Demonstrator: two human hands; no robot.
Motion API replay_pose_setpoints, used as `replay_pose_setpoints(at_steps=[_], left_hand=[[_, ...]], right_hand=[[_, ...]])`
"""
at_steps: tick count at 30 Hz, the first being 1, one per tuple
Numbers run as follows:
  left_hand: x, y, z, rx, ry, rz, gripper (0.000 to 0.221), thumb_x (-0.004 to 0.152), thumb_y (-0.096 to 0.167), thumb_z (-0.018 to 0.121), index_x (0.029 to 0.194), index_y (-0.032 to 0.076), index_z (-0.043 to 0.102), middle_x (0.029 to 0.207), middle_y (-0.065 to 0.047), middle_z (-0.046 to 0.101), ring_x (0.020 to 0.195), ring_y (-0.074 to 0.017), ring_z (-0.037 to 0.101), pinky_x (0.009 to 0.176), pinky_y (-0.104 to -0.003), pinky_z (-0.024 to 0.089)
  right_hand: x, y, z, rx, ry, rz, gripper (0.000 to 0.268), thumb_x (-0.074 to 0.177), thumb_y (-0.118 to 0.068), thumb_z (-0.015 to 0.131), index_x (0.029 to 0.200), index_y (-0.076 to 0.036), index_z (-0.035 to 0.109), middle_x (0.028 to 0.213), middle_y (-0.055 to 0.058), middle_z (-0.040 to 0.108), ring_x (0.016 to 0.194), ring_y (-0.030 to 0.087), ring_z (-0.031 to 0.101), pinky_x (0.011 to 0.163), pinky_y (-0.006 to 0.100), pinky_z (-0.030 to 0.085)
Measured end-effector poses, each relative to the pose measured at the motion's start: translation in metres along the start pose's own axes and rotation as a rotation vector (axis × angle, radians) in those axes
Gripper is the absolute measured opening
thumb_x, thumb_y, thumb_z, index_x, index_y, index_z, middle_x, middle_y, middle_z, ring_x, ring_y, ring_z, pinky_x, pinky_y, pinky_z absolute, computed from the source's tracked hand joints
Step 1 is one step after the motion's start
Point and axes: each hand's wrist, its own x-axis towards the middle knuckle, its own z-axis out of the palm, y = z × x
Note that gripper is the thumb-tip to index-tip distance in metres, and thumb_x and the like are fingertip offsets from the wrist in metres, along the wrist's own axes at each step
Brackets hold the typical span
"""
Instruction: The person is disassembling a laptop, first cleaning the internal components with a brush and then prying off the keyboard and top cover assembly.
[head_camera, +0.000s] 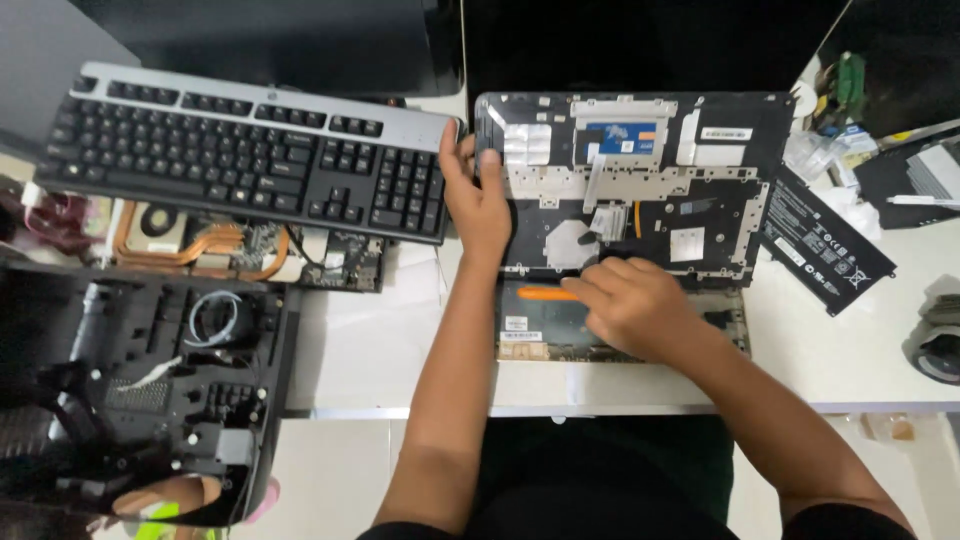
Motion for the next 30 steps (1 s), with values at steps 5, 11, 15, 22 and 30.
replay_pose_setpoints(at_steps=[5,11,15,22,30], left_hand=[[0.002,0.011,0.004,0.045,0.023,-0.128,0.069,0.101,0.008,0.063,0.160,0.002,0.026,0.131,-0.017,0.061,0.109,-0.0255,0.065,0.089,-0.041,0.054],[0.001,0.013,0.007,0.031,0.068,-0.153,0.084,0.091,0.000,0.071,0.161,0.004,0.025,0.122,-0.014,0.061,0.101,-0.0216,0.065,0.086,-0.039,0.054],[0.002,0.015,0.007,0.044,0.080,-0.125,0.075,0.095,0.003,0.069,0.159,0.003,0.029,0.119,-0.014,0.062,0.098,-0.0224,0.066,0.084,-0.039,0.055],[0.001,0.015,0.007,0.127,0.092,-0.121,0.064,0.100,0.007,0.062,0.158,0.005,0.034,0.121,-0.014,0.062,0.102,-0.0257,0.067,0.084,-0.039,0.056],[0.004,0.018,0.007,0.097,0.087,-0.125,0.077,0.093,0.002,0.070,0.159,0.002,0.029,0.121,-0.015,0.064,0.102,-0.0245,0.068,0.087,-0.038,0.056]], right_hand=[[0.001,0.033,-0.016,0.105,0.216,0.199,0.022,0.078,0.002,0.067,0.095,-0.005,0.079,0.080,0.014,0.071,0.072,0.034,0.069,0.069,0.041,0.057],[0.066,0.039,-0.062,0.286,0.483,0.252,0.010,0.090,0.008,0.079,0.099,0.002,0.079,0.111,0.024,0.075,0.094,0.041,0.072,0.084,0.044,0.058],[0.087,0.045,-0.037,0.320,0.521,0.214,0.009,0.096,-0.003,0.078,0.105,-0.001,0.080,0.113,0.018,0.075,0.093,0.034,0.073,0.084,0.042,0.059],[0.103,0.055,-0.007,0.483,0.412,0.259,0.005,0.098,-0.005,0.075,0.103,-0.002,0.075,0.100,0.016,0.077,0.089,0.036,0.075,0.078,0.042,0.059],[0.089,0.065,0.004,0.191,0.466,0.096,0.018,0.094,0.001,0.077,0.105,-0.014,0.077,0.113,0.008,0.076,0.100,0.032,0.073,0.088,0.042,0.057]])
